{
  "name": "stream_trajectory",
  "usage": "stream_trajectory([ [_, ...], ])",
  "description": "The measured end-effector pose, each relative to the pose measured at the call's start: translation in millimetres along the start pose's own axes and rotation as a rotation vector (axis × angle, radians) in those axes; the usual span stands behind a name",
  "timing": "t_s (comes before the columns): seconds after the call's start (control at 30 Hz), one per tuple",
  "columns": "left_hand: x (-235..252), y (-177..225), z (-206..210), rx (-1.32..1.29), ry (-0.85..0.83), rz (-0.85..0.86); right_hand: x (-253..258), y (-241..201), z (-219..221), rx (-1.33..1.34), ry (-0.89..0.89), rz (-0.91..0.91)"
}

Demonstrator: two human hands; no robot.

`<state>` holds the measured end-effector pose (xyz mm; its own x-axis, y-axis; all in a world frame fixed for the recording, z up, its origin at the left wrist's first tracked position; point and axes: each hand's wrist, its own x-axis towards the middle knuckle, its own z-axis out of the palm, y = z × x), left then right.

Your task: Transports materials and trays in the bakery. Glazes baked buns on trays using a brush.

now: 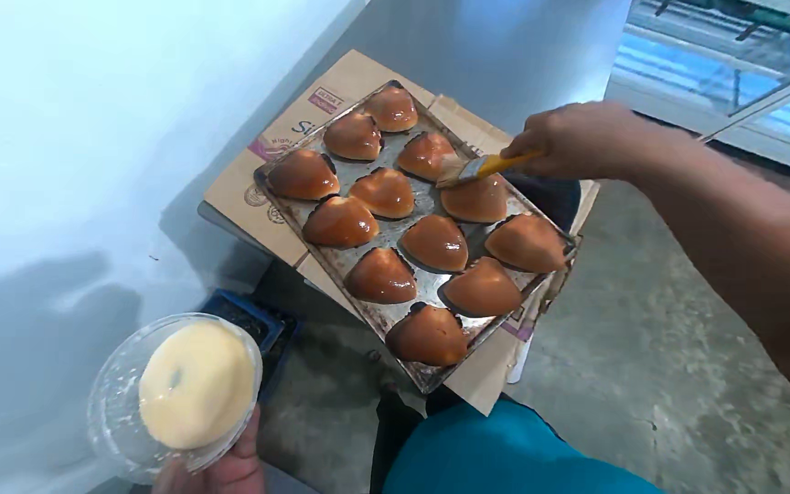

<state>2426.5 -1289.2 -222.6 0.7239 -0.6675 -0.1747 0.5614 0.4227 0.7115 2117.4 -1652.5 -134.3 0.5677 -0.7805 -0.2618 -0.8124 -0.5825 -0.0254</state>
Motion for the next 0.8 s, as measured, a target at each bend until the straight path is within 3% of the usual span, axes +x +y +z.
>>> stream_trajectory([
  [0.1, -8, -2, 12, 0.000, -0.047, 0.001, 8, -16, -25, -0.015, 0.100, -0.053],
  [0.23, -19, -5, 22, 0.030, -0.076, 0.049, 18, -29, -17, -0.008, 0.126, -0.147],
  [0.43, -38, -12, 15, 0.026, -0.006, 0.101, -60, -23, 40, 0.018, 0.106, -0.430],
  [0.57, -59, -19, 14, 0.059, -0.008, 0.097, -98, -2, 14, -0.040, 0.043, -0.398],
  [0.67, -73, -27, 20, 0.026, -0.031, 0.104, -79, -27, 8, -0.028, 0.125, -0.361],
  [0.8, -96, -29, 19, 0.028, -0.013, 0.129, -65, -48, 45, -0.086, 0.122, -0.452],
])
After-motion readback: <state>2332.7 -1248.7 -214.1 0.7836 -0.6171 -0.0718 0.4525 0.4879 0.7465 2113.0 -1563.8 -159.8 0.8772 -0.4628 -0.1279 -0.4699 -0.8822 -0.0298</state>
